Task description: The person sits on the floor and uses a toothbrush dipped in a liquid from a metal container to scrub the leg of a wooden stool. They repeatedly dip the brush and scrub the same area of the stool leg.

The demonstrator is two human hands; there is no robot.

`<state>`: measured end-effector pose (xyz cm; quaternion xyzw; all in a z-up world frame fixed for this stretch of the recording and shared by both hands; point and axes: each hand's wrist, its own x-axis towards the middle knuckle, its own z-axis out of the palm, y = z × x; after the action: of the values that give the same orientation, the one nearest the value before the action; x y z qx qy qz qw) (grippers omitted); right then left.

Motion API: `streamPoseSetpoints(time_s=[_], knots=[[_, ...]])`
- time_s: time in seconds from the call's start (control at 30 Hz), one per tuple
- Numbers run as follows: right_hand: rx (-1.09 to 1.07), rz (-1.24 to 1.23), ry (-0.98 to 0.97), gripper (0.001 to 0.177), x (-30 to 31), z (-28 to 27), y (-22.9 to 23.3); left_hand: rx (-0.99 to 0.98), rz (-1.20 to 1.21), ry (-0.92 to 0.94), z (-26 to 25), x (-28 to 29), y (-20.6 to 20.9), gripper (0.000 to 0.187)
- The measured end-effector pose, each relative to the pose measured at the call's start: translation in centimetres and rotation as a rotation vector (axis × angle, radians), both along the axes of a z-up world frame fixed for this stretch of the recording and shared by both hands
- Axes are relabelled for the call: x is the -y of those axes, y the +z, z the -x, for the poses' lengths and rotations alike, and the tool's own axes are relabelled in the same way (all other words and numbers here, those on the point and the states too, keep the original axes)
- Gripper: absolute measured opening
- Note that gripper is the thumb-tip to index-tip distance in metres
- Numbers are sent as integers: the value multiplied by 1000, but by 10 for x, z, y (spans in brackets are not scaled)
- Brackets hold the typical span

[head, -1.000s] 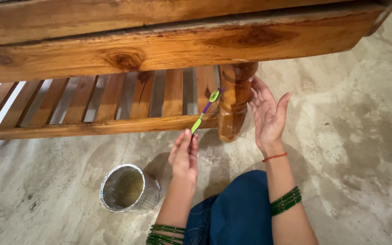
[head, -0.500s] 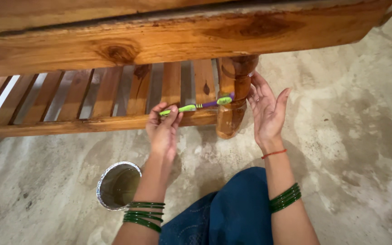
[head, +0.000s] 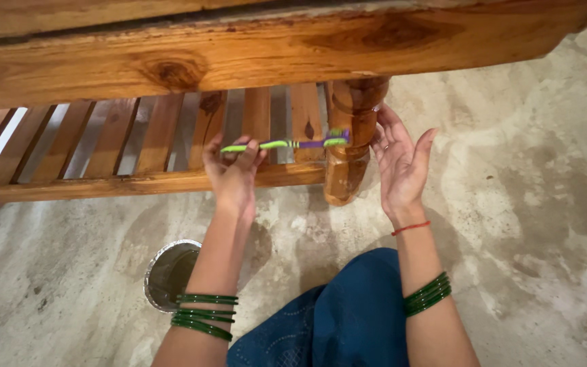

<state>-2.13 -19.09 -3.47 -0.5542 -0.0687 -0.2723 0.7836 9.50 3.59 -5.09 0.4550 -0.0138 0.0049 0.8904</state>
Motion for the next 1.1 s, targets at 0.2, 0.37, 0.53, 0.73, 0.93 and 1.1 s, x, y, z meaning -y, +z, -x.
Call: streamPoseSetpoints(time_s=[0.2,0.37,0.53,0.73,0.93,1.1], knots=[[8,1,4,108,3,-1,-3,1,-138,20,12,-12,-7,54],[-6,8,-5,110,3,0,-2,9,32,-45,4,-8,14,50],[-3,-22,5,108,6,-1,-3,107,-250,-12,2,-3,3,52],[-19,7,-9,109,8,2,-4,25,-107,22,3,-8,-11,54],[-11,2,-2,108,8,1,-4,70,-115,24,1,-2,-13,52],[-3,-3,1,108,11,1,-6,91,-150,45,17,-2,-7,54]])
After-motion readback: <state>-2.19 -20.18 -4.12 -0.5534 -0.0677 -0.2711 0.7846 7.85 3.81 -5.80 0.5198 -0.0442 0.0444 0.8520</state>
